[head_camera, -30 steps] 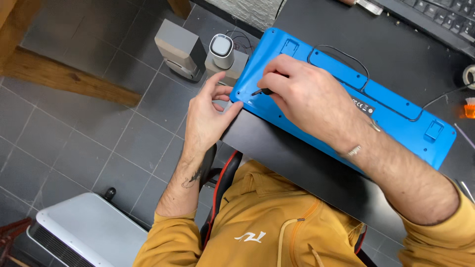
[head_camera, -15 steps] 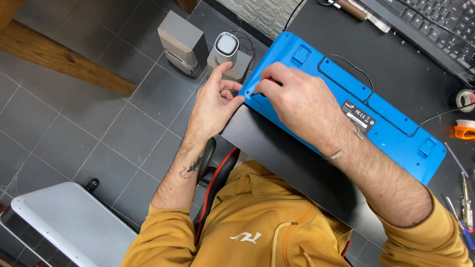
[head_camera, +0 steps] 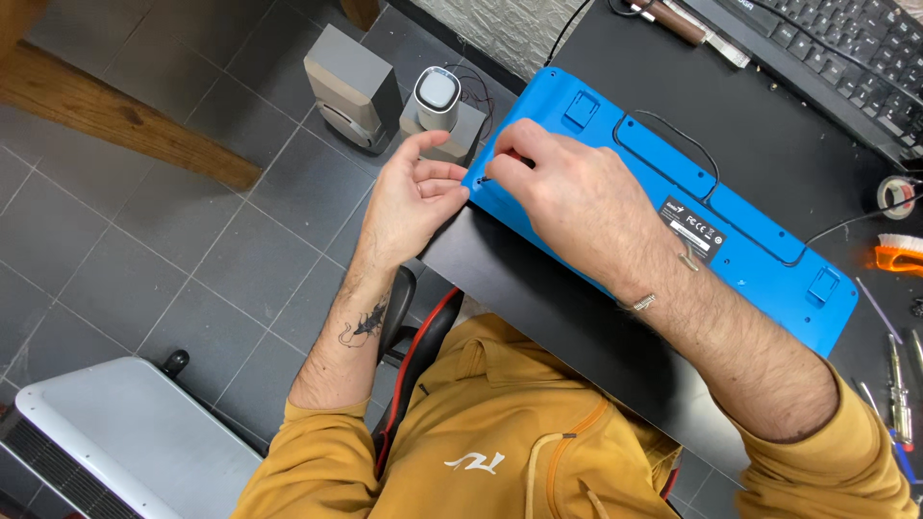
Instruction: The person uses a screwdriver to fasten screws into the underside of a blue keyboard. They repeatedly pick up screws from the desk, align them with screw holes, and tighten them in sequence across the keyboard's back panel.
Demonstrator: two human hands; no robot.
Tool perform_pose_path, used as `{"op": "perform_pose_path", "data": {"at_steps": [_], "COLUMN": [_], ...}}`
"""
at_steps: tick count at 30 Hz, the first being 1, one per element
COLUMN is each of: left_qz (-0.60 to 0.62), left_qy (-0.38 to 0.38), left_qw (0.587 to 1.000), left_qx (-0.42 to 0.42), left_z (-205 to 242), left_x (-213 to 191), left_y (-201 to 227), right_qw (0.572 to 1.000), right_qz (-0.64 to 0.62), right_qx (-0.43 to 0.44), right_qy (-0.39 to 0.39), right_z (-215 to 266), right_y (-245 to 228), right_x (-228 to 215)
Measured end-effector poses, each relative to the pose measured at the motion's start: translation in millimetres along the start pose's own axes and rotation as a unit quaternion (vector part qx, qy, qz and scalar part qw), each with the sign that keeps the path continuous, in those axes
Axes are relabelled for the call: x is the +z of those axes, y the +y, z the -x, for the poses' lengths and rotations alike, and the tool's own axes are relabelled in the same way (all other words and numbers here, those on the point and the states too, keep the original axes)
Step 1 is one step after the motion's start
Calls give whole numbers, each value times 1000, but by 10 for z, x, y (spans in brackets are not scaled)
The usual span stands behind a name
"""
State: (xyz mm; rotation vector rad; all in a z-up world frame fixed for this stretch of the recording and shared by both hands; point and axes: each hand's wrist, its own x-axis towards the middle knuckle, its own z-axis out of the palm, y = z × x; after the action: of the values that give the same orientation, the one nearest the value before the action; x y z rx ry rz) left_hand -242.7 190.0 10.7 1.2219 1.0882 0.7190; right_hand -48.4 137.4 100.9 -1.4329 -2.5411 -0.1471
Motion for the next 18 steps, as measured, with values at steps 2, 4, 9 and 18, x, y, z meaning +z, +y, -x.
{"op": "perform_pose_path", "data": {"at_steps": [2, 4, 9, 18], "left_qz": [0, -2, -8, 56], "left_qy": [10, 18, 26, -20], "left_qw": [1000, 1000, 1000, 996], "left_qx": [-26, -15, -2, 64], "left_z": [8, -42, -85, -152], "left_x": [-3, -4, -20, -43], "left_y": [31, -61, -108, -249], "right_qw": [999, 999, 998, 985], "right_qz": [18, 20, 29, 137], "right_qx": [2, -1, -13, -24], "right_qy": [-30, -42, -56, -105], "right_z": [-23, -62, -130, -335], "right_y": [-15, -23, -20, 17], "right_x": [-12, -21, -4, 85]}}
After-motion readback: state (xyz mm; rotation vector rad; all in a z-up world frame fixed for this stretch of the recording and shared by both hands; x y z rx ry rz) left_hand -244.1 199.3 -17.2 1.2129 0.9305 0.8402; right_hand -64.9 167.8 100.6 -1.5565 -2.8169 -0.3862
